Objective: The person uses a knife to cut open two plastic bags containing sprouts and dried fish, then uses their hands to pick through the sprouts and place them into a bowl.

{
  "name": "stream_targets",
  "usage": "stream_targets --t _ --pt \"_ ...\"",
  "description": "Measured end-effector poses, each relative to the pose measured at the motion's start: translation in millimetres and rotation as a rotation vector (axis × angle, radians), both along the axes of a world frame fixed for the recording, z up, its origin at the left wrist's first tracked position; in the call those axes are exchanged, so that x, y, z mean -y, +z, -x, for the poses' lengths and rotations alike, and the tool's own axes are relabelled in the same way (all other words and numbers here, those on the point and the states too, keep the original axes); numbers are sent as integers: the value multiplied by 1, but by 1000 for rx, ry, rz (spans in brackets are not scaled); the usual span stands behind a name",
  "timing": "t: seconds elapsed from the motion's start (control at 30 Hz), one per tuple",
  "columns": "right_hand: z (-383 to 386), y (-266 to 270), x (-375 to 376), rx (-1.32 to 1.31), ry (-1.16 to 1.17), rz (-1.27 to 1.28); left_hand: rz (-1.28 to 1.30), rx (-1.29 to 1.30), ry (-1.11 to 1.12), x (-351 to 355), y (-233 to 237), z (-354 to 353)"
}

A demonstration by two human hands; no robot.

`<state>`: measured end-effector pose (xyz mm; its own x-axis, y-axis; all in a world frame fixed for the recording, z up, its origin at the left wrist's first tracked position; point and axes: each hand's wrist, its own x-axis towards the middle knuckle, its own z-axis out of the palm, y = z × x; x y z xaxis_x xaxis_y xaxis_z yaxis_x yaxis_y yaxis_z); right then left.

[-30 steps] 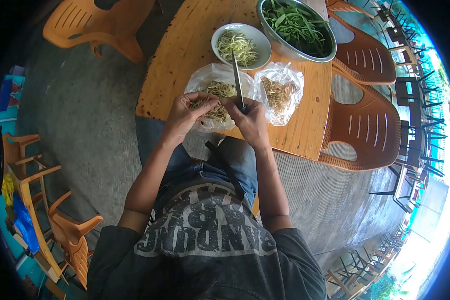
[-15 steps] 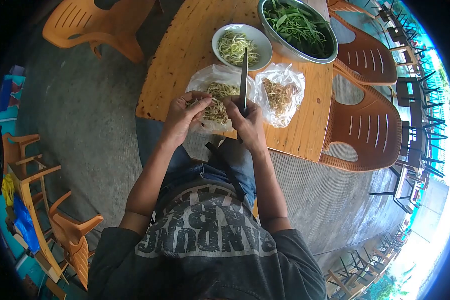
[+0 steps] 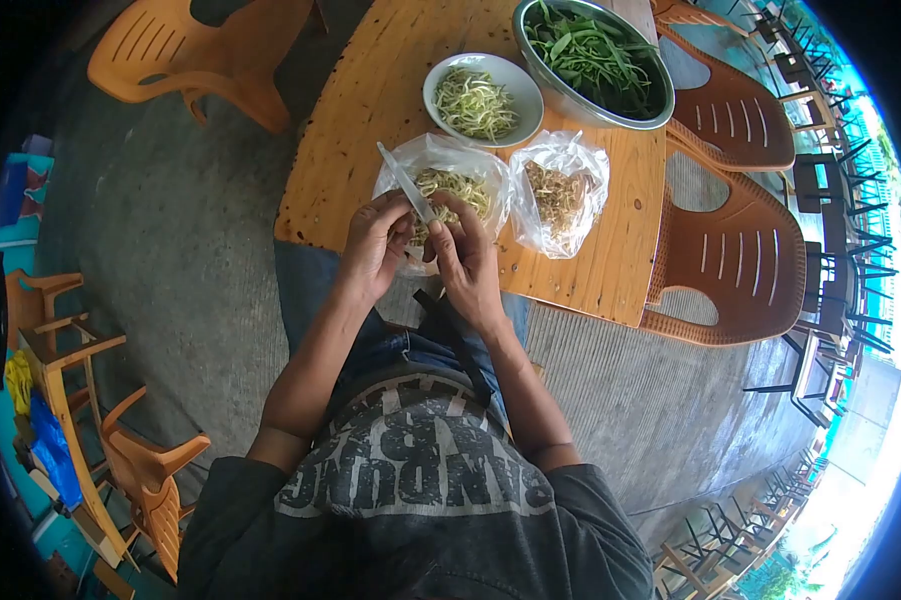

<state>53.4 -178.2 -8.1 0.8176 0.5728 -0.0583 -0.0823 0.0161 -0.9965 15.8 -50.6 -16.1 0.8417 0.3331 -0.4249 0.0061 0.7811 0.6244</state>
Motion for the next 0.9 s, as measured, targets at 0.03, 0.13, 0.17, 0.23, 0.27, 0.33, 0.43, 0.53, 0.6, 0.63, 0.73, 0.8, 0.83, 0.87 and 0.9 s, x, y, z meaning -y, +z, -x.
stream_targets --t 0.03,0.13,0.17,0.23,0.27,0.33,0.43,0.53,0.6,0.63,0.73,0.8,0.83,0.87,0.9 --pt "0 0 0 10 -6 4 2 4 -5 0 -1 0" --pt "-1 -1 -1 18 -14 16 10 14 -15 0 -2 0" --pt "-1 -1 -1 9 -12 21 12 17 -14 0 -2 1" --pt "-1 -1 0 -7 -10 32 -2 12 -15 1 0 1" --pt "-1 -3 -1 -10 -16 4 -18 4 -16 2 1 0" --pt "-1 -9 -3 -19 -28 -53 -36 -11 -18 3 2 0" --pt "-2 -6 -3 -75 -12 -95 -39 -27 -17 5 3 -2" --pt "-3 -8 -4 -83 -19 -106 -15 -23 -12 7 1 -1" --pt "-3 -6 -4 -109 -8 -120 24 9 -19 6 -4 -1" --pt "-3 -5 -3 -123 -1 -126 58 -6 13 4 -5 -2" --pt "-4 7 5 -177 -14 -131 84 -11 82 -5 -4 -5" --pt "-16 12 12 -74 -92 -14 -1 39 90 -18 -2 -1" --pt "-23 13 18 -26 -131 47 -16 61 92 -23 0 3" --pt "-33 12 25 114 -119 233 -33 86 93 -28 4 5" --pt "-42 11 30 255 -108 417 -51 113 91 -32 6 6"
